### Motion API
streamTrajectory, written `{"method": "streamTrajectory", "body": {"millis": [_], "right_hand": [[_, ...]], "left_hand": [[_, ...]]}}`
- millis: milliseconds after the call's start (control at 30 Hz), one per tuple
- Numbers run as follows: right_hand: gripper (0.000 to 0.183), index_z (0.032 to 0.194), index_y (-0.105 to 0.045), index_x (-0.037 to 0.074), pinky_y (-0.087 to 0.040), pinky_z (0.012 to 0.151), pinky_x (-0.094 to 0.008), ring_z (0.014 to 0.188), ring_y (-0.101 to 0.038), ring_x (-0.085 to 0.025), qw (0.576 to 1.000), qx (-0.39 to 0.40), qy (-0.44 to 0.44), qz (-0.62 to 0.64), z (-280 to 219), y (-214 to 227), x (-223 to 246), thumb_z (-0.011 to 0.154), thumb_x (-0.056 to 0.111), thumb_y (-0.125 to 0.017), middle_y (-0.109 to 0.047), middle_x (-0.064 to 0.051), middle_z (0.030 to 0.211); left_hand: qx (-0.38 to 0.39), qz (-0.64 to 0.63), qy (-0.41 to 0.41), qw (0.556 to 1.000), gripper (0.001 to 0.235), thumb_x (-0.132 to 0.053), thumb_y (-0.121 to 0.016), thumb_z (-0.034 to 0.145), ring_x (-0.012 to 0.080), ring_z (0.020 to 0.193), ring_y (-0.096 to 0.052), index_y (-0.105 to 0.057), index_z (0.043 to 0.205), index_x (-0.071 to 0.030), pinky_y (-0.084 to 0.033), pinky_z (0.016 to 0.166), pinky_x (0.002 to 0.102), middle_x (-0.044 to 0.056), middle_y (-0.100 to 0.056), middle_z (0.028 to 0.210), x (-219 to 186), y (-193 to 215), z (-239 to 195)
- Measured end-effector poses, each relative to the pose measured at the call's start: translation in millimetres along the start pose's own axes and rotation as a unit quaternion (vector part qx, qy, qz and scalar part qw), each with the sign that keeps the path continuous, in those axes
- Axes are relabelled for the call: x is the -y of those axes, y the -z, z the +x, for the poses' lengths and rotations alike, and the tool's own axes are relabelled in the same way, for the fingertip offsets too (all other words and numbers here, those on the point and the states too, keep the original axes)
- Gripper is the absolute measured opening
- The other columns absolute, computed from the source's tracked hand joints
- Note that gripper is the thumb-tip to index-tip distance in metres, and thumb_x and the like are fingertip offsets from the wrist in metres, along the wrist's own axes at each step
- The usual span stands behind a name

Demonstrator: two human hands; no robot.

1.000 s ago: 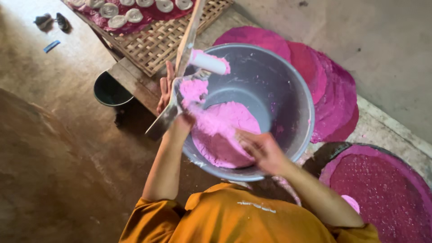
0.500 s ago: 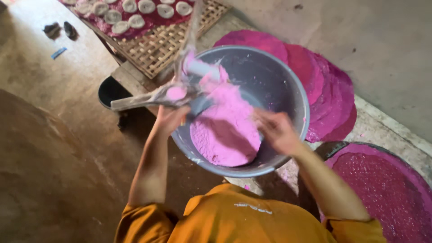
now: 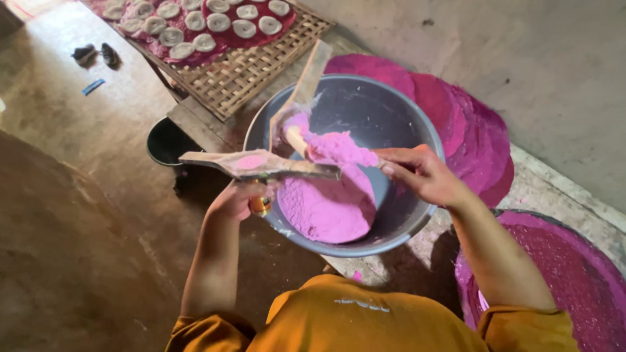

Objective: The person uses a wooden press to scoop pink dough from a metal bowl and extrude it into rose-shaped swirls on a purple tray. They repeatedly fill the press, squeeze the handles, and release the shaped dough onto the tray, then scrape excess dough back into the bowl.

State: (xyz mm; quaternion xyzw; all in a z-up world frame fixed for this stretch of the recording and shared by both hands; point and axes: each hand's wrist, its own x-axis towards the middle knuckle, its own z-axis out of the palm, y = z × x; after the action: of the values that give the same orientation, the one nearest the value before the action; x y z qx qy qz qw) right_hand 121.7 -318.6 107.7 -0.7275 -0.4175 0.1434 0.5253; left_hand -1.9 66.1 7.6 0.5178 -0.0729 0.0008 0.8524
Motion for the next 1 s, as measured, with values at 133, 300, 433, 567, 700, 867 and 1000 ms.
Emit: {"method": "streamTrajectory", "body": {"millis": [133, 300, 433, 567, 700, 867, 1000], "right_hand": [[0.037, 0.135, -0.068, 0.006, -0.045, 0.056, -0.026, 0.063, -0.052, -0.007, 0.995, -0.063, 0.0, -0.084, 13.4, -25.4, -22.5, 0.099, 0.011, -0.064, -0.068, -0.003, 0.076], [0.032, 0.133, -0.066, 0.001, -0.058, 0.086, -0.032, 0.1, -0.071, -0.019, 0.985, -0.052, 0.1, -0.128, 22.9, -48.8, -58.1, 0.102, 0.008, -0.064, -0.074, -0.017, 0.117], [0.048, 0.143, -0.064, 0.017, -0.057, 0.096, -0.04, 0.104, -0.074, -0.03, 0.939, 0.123, -0.133, -0.292, 22.2, -86.6, -66.3, 0.096, 0.023, -0.059, -0.074, -0.017, 0.123], [0.082, 0.163, -0.026, 0.001, -0.028, 0.124, -0.045, 0.149, -0.035, -0.034, 0.979, 0.128, 0.004, -0.161, 22.0, -94.4, -48.8, 0.097, 0.035, -0.06, -0.035, -0.024, 0.162], [0.105, 0.166, -0.015, -0.002, -0.027, 0.125, -0.045, 0.155, -0.023, -0.025, 0.944, -0.044, 0.224, 0.238, -33.4, -56.4, -16.9, 0.097, 0.07, -0.048, -0.015, -0.015, 0.171], [0.077, 0.159, -0.036, -0.01, -0.061, 0.083, -0.043, 0.101, -0.071, -0.033, 0.844, -0.175, 0.22, 0.457, -151.5, -24.2, 38.8, 0.116, 0.051, -0.053, -0.062, -0.032, 0.133], [0.067, 0.155, -0.04, -0.001, -0.063, 0.075, -0.044, 0.099, -0.072, -0.039, 0.935, -0.298, 0.18, 0.07, -246.6, 8.7, 76.3, 0.107, 0.041, -0.058, -0.06, -0.028, 0.135]], "left_hand": [[0.041, -0.107, -0.016, 0.993, 0.056, 0.001, -0.067, 0.074, 0.017, 0.092, -0.063, -0.058, 0.13, -0.002, -0.053, 0.075, 0.031, 0.01, -0.068, 0.107, 7.9, -13.8, -10.6], [-0.078, -0.241, 0.005, 0.967, 0.053, -0.012, -0.065, 0.077, 0.0211, 0.086, -0.065, -0.059, 0.13, -0.007, -0.055, 0.069, 0.035, 0.013, -0.069, 0.1, 34.2, -4.1, -11.3], [-0.202, -0.195, -0.051, 0.958, 0.037, -0.016, -0.067, 0.09, 0.0251, 0.086, -0.067, -0.058, 0.12, 0.004, -0.057, 0.075, 0.039, 0.015, -0.067, 0.101, 36.4, 35.4, -8.2], [-0.074, -0.169, -0.042, 0.982, 0.04, -0.015, -0.068, 0.089, 0.0233, 0.081, -0.066, -0.059, 0.122, 0.006, -0.055, 0.069, 0.036, 0.015, -0.068, 0.103, 63.0, 5.7, -15.2], [0.067, -0.142, 0.08, 0.984, 0.046, -0.013, -0.07, 0.085, 0.0228, 0.076, -0.065, -0.06, 0.126, 0.006, -0.054, 0.062, 0.035, 0.015, -0.068, 0.101, 114.7, -106.0, -20.0], [0.207, -0.036, 0.302, 0.93, 0.055, -0.005, -0.073, 0.078, 0.023, 0.072, -0.064, -0.061, 0.131, 0.002, -0.053, 0.058, 0.038, 0.016, -0.066, 0.096, 122.3, -249.1, -19.2], [0.36, 0.242, -0.105, 0.895, 0.052, -0.011, -0.08, 0.085, 0.025, 0.104, -0.064, -0.055, 0.128, 0.001, -0.053, 0.09, 0.04, 0.015, -0.066, 0.114, 86.0, -306.6, -10.4]]}}
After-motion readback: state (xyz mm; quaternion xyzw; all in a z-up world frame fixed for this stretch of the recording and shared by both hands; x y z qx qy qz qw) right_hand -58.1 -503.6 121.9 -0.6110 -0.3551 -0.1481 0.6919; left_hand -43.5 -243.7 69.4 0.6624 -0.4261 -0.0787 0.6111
